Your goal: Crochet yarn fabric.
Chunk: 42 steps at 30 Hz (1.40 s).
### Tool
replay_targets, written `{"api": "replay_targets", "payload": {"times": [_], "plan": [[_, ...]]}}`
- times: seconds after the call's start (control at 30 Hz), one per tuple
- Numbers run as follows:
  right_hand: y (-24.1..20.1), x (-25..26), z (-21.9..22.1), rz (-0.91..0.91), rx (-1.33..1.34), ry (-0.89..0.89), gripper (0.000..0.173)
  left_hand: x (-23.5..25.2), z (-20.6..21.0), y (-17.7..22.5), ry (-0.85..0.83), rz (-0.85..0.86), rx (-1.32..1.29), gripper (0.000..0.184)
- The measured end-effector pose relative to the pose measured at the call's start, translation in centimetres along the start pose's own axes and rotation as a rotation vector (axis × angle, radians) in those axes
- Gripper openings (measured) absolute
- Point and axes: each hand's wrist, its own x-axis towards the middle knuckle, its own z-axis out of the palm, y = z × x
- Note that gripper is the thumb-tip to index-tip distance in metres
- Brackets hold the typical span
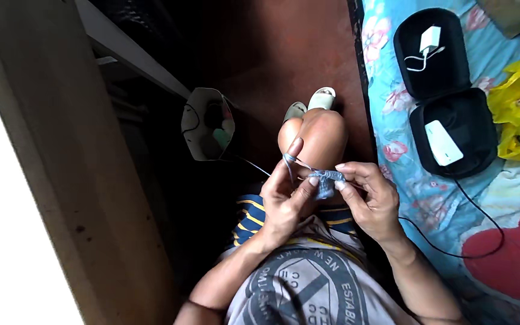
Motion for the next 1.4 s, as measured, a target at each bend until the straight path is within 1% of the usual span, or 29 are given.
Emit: {"api": "replay_targets", "payload": {"times": [0.07,0.17,0.33,0.47,0.53,0.57,0.63,0.7,0.73,0.77,0.8,0.87,0.93,1.0,1.03,1.13,1.23,1.4], "plan": [[0.8,0.0,-0.4,-0.144,-0.212,0.026,0.014,0.3,-0.4,0.3,-0.030,-0.065,-0.053,0.065],[1.1,0.0,-1.0,-0.261,-0.358,0.005,0.017,0.6,-0.8,0.5,-0.058,-0.105,-0.056,0.062],[1.5,0.1,-1.5,-0.323,-0.432,-0.047,0.022,1.3,-1.5,1.1,-0.089,-0.157,-0.076,0.056],[1.7,0.1,-1.7,-0.313,-0.406,-0.089,0.024,1.5,-1.8,1.1,-0.101,-0.197,-0.083,0.058],[1.5,0.0,-1.4,-0.251,-0.297,-0.095,0.022,1.2,-1.6,0.9,-0.116,-0.137,0.030,0.060],[1.2,0.0,-1.1,-0.183,-0.183,-0.097,0.020,0.9,-1.4,0.8,-0.129,-0.078,0.098,0.059],[0.2,0.1,-0.8,0.025,0.139,-0.110,0.020,0.3,-0.8,0.5,-0.151,0.051,0.175,0.054],[-0.8,0.5,-0.6,0.282,0.486,-0.103,0.029,0.0,-0.2,0.2,-0.142,0.131,0.172,0.050],[-1.1,0.7,-0.4,0.384,0.622,-0.086,0.033,-0.1,0.0,0.1,-0.126,0.146,0.155,0.049],[-1.2,0.9,-0.4,0.451,0.711,-0.074,0.035,-0.1,0.2,0.0,-0.106,0.143,0.131,0.049],[-1.1,0.9,-0.3,0.478,0.742,-0.066,0.036,0.0,0.2,0.0,-0.087,0.122,0.101,0.051],[-0.7,0.9,-0.2,0.421,0.639,-0.051,0.036,0.1,0.2,0.2,-0.044,0.042,0.031,0.052],[-0.2,0.6,-0.4,0.256,0.386,-0.055,0.032,0.3,0.2,0.6,0.001,-0.049,-0.009,0.054],[0.3,0.6,-0.8,0.084,0.161,-0.072,0.028,0.5,0.1,1.0,0.016,-0.082,-0.016,0.056],[0.5,0.7,-1.0,0.031,0.080,-0.074,0.027,0.6,0.0,1.1,0.020,-0.085,-0.025,0.058],[0.9,1.0,-1.7,-0.065,-0.103,-0.094,0.027,1.0,0.0,1.3,0.028,-0.092,-0.051,0.059],[1.1,1.3,-2.3,-0.170,-0.288,-0.121,0.033,1.2,-0.1,1.4,0.049,-0.128,-0.075,0.059],[1.1,1.4,-2.4,-0.299,-0.480,-0.130,0.035,1.2,-0.2,1.4,0.064,-0.137,-0.057,0.057]]}}
